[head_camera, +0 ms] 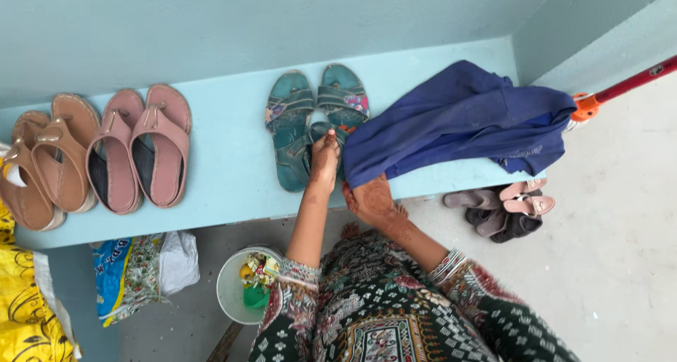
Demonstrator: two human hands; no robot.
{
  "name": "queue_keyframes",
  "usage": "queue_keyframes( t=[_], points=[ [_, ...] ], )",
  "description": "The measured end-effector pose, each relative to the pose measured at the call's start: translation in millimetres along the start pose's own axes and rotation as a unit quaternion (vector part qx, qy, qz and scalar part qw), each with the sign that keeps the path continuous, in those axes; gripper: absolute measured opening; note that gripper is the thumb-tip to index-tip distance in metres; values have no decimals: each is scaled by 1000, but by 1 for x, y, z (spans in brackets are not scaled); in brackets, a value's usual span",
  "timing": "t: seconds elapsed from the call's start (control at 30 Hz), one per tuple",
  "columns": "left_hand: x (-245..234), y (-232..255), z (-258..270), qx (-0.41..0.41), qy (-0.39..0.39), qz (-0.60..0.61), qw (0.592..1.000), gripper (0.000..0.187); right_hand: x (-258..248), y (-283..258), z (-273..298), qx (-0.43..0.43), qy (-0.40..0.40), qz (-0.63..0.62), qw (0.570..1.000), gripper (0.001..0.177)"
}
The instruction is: The person wipes several pairs of sandals and slippers with a blue cloth on a light blue bench. They handle each pair one at a time, wiping the uppers and soles, then place the cleaned items back on the bench.
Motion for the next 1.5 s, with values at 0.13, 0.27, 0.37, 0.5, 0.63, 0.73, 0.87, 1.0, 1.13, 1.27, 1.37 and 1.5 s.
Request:
queue_keyframes(
  t=[0.13,0.27,0.37,0.5,0.63,0.73,0.87,1.0,1.13,1.27,1.37,1.5],
  points=[
    [3,-1,-2,28,31,-13,999,38,-13,-22,-8,-43,72,0,996,44],
    [5,2,4,1,21,7,1000,38,-20,-32,-9,34,26,43,998,51],
    [7,7,8,-14,36,-2,999,41,-20,-39,-10,21,108,64,992,66],
    [12,13,13,18,23,-24,999,45,-16,-42,-10,56,58,28,996,63],
    [12,18,13,-31,53,-21,998,35,-19,-43,-12,61,38,56,996,60],
    [13,17,10,-32,47,-18,998,31,-23,-39,-13,78,22,36,996,56],
    [12,13,4,-3,47,-26,999,43,-26,-32,-16,52,44,39,997,58],
    [6,12,4,-19,32,-10,999,41,-26,-27,-19,44,42,33,998,75],
    [8,15,3,-17,37,-19,999,41,-28,-11,-31,35,56,-30,997,87],
    [9,18,9,-22,41,-31,998,41,-25,-4,-29,20,31,-35,999,89],
    [12,19,6,-30,44,-28,998,42,-22,-4,-17,13,7,12,1000,74],
    [8,16,5,-16,32,-10,999,40,-16,-12,13,82,-186,-220,954,52]
  ],
)
Point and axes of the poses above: each hand's wrist, its own z-axis away from the middle knuckle, its own x-axis out of the palm, y = z × x, the point moved 1 cm from there along -z, towards the middle knuckle, and after that the axes turned 7 degrees about z, right-handed, at the moved point
